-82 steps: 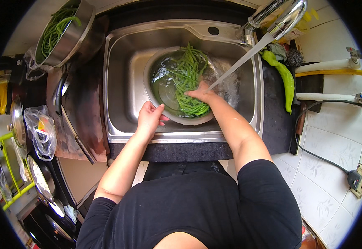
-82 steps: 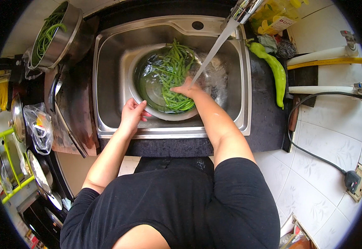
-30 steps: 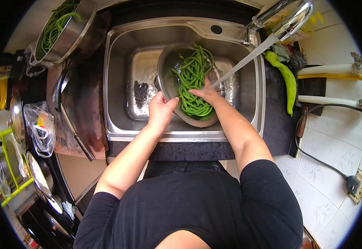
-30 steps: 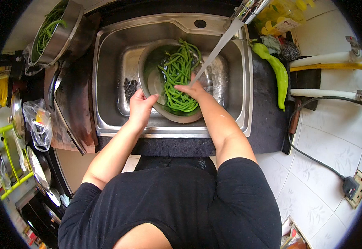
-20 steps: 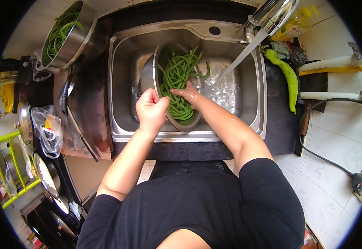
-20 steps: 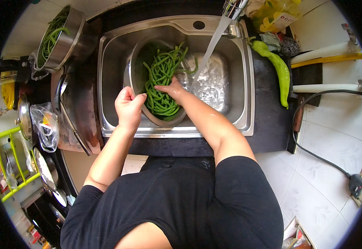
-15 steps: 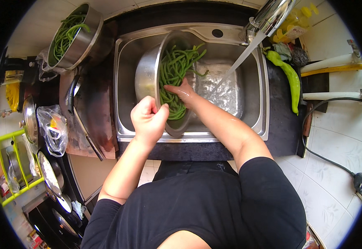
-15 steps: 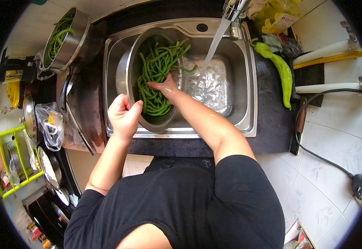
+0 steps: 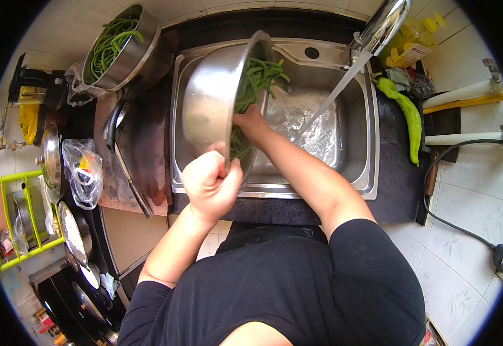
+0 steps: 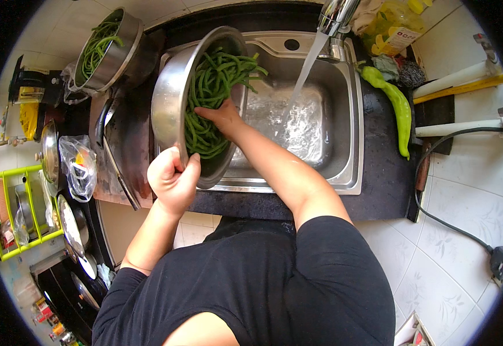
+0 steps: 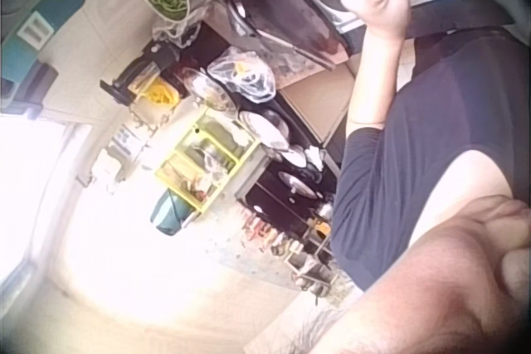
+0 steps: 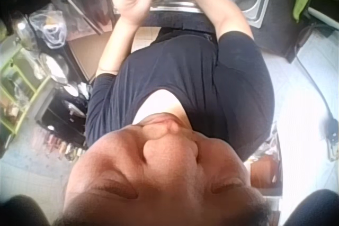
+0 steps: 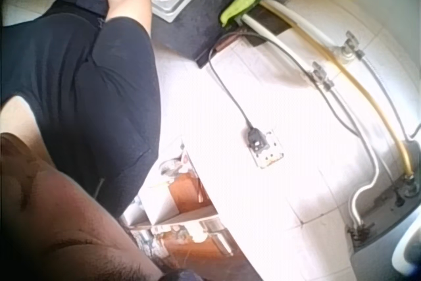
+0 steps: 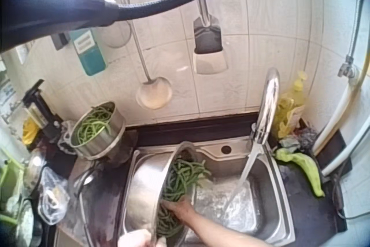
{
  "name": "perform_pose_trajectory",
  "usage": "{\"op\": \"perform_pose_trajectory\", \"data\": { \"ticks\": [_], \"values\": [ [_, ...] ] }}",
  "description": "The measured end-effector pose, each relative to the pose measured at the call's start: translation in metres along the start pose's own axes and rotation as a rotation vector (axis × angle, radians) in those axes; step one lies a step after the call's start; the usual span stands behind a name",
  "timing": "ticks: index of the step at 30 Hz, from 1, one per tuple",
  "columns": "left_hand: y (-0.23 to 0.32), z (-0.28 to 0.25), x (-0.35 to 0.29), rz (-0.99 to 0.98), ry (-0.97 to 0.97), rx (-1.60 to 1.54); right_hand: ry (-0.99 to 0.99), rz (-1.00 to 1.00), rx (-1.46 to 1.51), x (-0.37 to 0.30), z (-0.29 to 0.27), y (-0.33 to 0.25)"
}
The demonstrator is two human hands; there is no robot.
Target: The person stirs green beans in a steamer basket on a stove, then washes them in a sink under running water. They subsequently mix a white dough-like substance in a metal bowl using chopsticks and wipe the countertop with a cloth. The person returns to the stove to stir the green beans again.
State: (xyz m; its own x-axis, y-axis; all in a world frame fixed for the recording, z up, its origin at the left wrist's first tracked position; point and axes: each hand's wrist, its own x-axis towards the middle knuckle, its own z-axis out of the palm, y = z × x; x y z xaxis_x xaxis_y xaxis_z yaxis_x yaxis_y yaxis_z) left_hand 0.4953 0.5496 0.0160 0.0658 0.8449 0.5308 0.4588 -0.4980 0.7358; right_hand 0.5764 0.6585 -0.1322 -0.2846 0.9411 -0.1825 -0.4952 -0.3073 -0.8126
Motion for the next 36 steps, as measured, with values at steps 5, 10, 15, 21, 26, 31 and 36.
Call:
{"op": "perform_pose_trajectory", "data": {
  "ticks": [5,10,15,21,26,31,36],
  "values": [
    [-0.056,-0.005,-0.018,-0.565,0.178,-0.432,0.175,-0.317,-0.796,0.002,-0.035,0.007],
    [-0.140,0.012,-0.038,-0.893,0.361,-0.940,-0.042,0.044,-1.038,-0.016,-0.110,-0.004],
    [-0.169,0.045,-0.068,-1.063,0.263,-1.103,0.196,0.152,-1.147,-0.040,-0.168,0.009],
    [-0.172,0.057,-0.060,-1.305,-0.176,-0.691,0.364,0.050,-1.177,-0.050,-0.200,0.023],
    [-0.185,0.057,-0.077,-0.986,-0.561,0.149,0.317,0.060,-1.079,-0.049,-0.196,0.018],
    [-0.125,0.023,-0.075,-0.579,-0.781,0.494,0.362,0.122,-1.306,-0.042,-0.193,0.030],
    [-0.115,0.006,-0.091,-0.496,-0.653,0.467,0.481,0.582,-1.358,-0.024,-0.154,0.017]
  ]
}}
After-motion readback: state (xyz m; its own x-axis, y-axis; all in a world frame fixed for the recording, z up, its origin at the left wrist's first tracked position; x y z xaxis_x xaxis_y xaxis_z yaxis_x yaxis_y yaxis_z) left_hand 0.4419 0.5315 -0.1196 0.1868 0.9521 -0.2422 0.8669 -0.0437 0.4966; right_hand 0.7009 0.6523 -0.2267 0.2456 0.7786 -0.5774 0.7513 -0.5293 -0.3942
